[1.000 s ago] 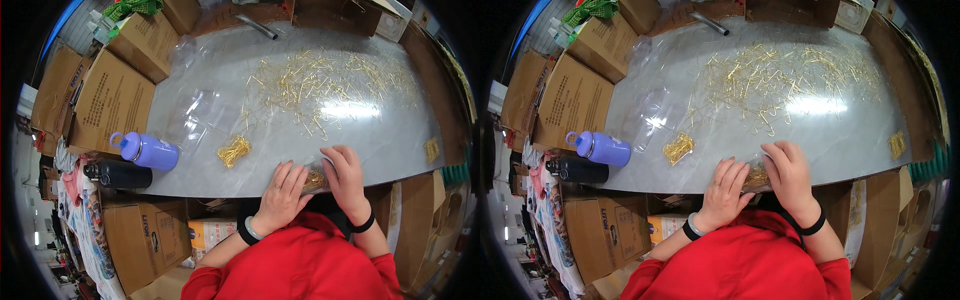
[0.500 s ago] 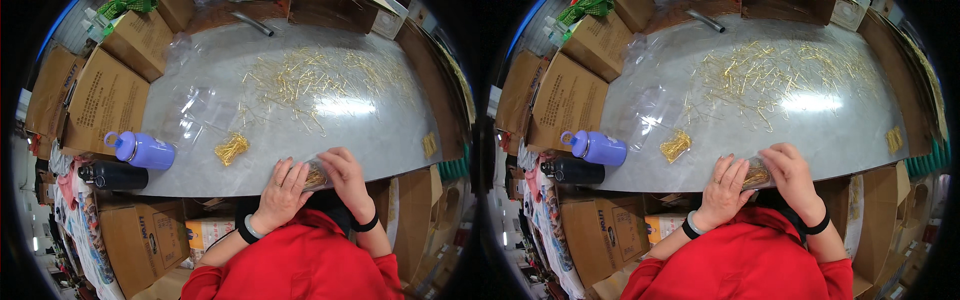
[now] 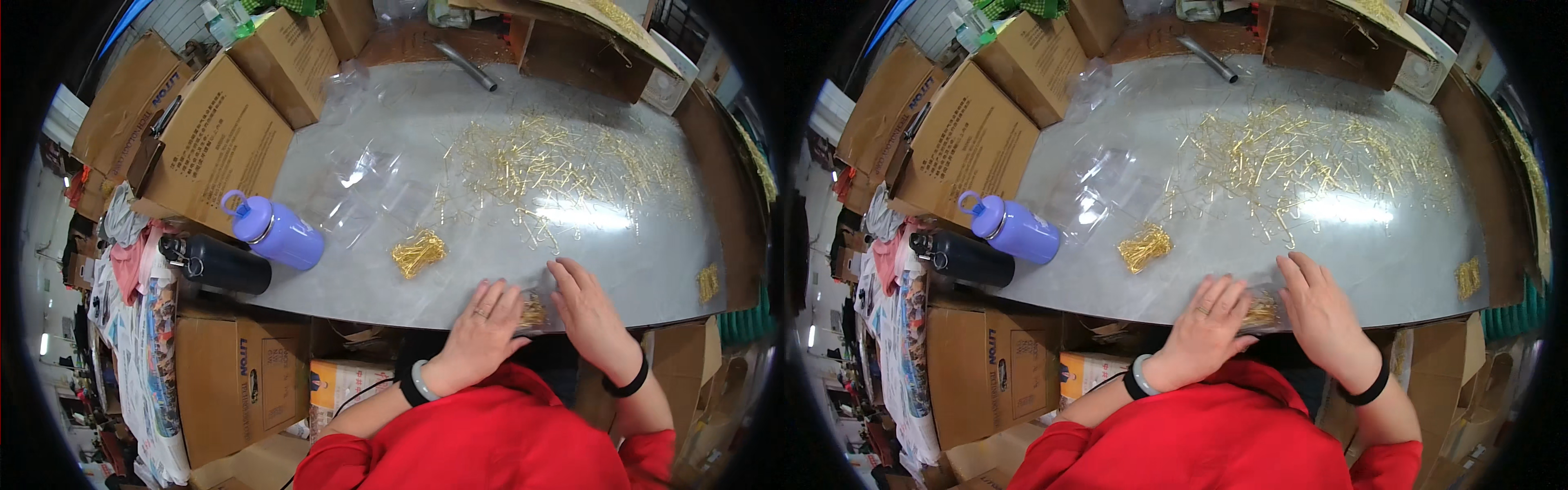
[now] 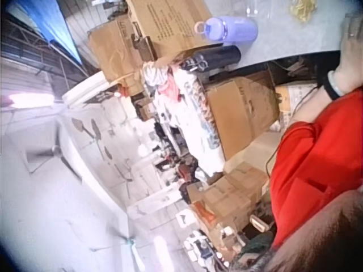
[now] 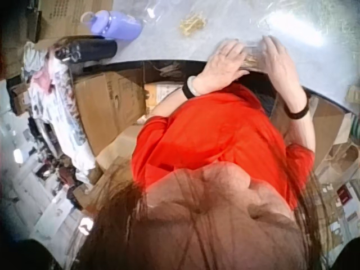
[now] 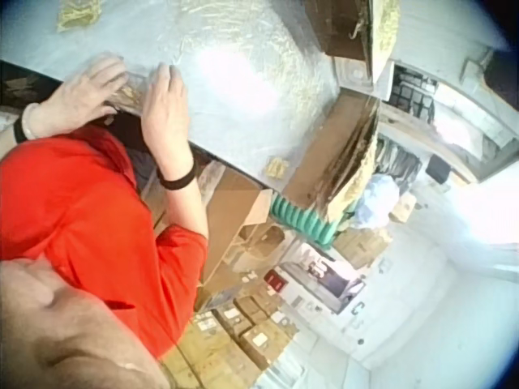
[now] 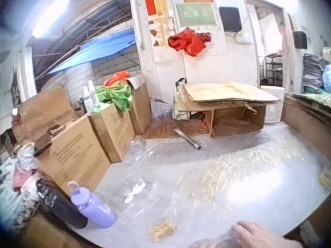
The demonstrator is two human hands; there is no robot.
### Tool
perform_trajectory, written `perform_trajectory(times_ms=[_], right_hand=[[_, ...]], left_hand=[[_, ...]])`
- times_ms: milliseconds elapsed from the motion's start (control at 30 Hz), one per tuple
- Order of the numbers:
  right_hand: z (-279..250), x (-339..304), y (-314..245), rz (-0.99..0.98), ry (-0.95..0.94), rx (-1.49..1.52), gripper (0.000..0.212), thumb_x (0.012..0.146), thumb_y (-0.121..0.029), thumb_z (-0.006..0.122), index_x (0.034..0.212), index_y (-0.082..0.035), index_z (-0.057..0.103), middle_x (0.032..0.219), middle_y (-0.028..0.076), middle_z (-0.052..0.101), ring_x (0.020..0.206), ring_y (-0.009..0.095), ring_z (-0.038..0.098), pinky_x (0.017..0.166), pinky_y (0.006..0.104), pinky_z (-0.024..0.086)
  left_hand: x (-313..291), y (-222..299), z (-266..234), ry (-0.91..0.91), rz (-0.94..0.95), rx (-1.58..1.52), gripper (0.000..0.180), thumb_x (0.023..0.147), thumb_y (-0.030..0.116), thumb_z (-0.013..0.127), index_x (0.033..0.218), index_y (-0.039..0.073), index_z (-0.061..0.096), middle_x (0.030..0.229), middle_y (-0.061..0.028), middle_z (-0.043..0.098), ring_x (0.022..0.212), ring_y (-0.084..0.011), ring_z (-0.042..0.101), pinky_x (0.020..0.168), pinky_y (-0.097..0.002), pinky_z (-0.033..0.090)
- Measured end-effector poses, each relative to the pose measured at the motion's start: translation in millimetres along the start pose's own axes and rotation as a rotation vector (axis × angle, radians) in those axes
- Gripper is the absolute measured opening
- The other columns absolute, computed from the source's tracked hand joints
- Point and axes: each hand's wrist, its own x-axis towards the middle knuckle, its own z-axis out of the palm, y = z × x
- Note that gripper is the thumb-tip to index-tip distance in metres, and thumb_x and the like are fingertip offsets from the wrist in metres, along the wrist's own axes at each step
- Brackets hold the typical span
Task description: The recorder sorts small gold-colored metal pins from cardboard sheets, gathers them into small groups, packs them into plastic bags, and places the bags into a shipping box.
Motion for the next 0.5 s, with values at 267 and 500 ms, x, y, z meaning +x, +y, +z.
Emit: perform_trajectory(times_ms=[267,500], right_hand=[[4,83,48,-0.270,-0.017,-0.197,0.047,0.093,-0.016,0.061,0.135,0.002,0.047,0.141,0.023,0.047,0.128,0.046,0.045,0.107,0.0462,0.041],[19,35,38,-0.247,-0.167,-0.118,0.050,0.093,-0.019,0.060,0.137,0.003,0.047,0.145,0.021,0.044,0.137,0.043,0.038,0.114,0.0458,0.034]], left_hand=[[8,-20,-23,-0.042,-0.102,0.110,0.062,0.088,0.025,0.068,0.138,-0.004,0.046,0.144,-0.0197,0.043,0.136,-0.0409,0.038,0.114,-0.0517,0.032],[8,-27,-30,-0.015,-0.154,0.076,0.059,0.089,0.017,0.068,0.140,-0.003,0.045,0.146,-0.0202,0.042,0.139,-0.0412,0.036,0.113,-0.0502,0.034]])
